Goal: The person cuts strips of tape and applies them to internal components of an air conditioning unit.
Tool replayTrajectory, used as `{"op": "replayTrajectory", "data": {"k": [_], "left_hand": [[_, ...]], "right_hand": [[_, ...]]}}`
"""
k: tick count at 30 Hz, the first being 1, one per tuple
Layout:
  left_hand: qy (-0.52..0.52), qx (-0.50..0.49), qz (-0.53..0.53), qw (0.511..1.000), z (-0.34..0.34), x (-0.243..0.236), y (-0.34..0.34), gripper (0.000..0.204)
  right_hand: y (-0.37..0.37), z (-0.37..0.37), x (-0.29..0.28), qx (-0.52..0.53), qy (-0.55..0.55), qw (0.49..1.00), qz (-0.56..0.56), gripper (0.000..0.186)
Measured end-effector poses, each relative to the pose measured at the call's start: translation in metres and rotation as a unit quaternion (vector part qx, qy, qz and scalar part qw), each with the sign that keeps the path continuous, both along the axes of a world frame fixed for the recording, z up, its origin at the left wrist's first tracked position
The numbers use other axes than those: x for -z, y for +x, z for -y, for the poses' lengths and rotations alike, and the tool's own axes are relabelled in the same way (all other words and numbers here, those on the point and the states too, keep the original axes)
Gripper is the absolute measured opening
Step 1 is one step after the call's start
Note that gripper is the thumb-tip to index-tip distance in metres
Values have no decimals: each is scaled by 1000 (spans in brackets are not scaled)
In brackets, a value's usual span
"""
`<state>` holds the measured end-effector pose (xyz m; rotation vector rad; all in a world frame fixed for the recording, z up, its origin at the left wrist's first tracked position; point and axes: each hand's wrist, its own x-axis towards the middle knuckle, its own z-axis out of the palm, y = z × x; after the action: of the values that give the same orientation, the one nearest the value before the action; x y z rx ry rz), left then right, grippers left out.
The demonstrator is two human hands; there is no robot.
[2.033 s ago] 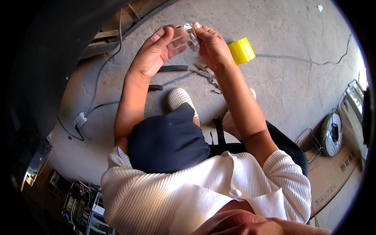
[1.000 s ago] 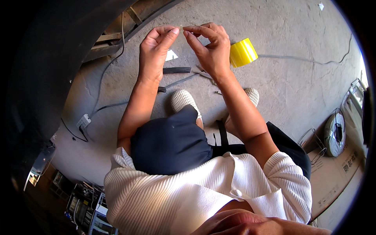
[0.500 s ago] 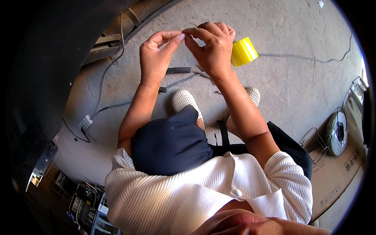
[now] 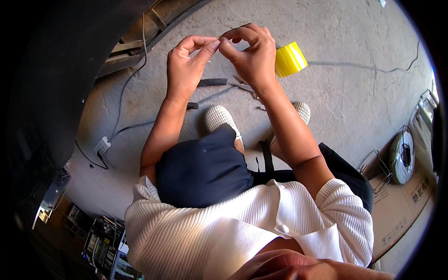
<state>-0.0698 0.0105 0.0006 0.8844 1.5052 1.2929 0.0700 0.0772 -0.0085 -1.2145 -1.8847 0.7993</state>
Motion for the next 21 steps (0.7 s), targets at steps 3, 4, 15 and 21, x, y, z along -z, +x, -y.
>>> {"op": "replayTrajectory", "data": {"k": [3,4,15,21], "left_hand": [[-2,-9,44,999,-1,-8,8,11],[-6,-14,58,998,-1,-11,9,10],[-70,-104,181,975,-1,-1,-2,14],[-23,-97,142,985,-2,-5,4,14]], "right_hand": [[2,-5,8,30,-168,975,-144,9],[1,-7,10,35,-258,934,-245,12],[11,-15,7,-82,-101,978,-161,15],[8,-11,3,-82,-2,996,-30,9]]}}
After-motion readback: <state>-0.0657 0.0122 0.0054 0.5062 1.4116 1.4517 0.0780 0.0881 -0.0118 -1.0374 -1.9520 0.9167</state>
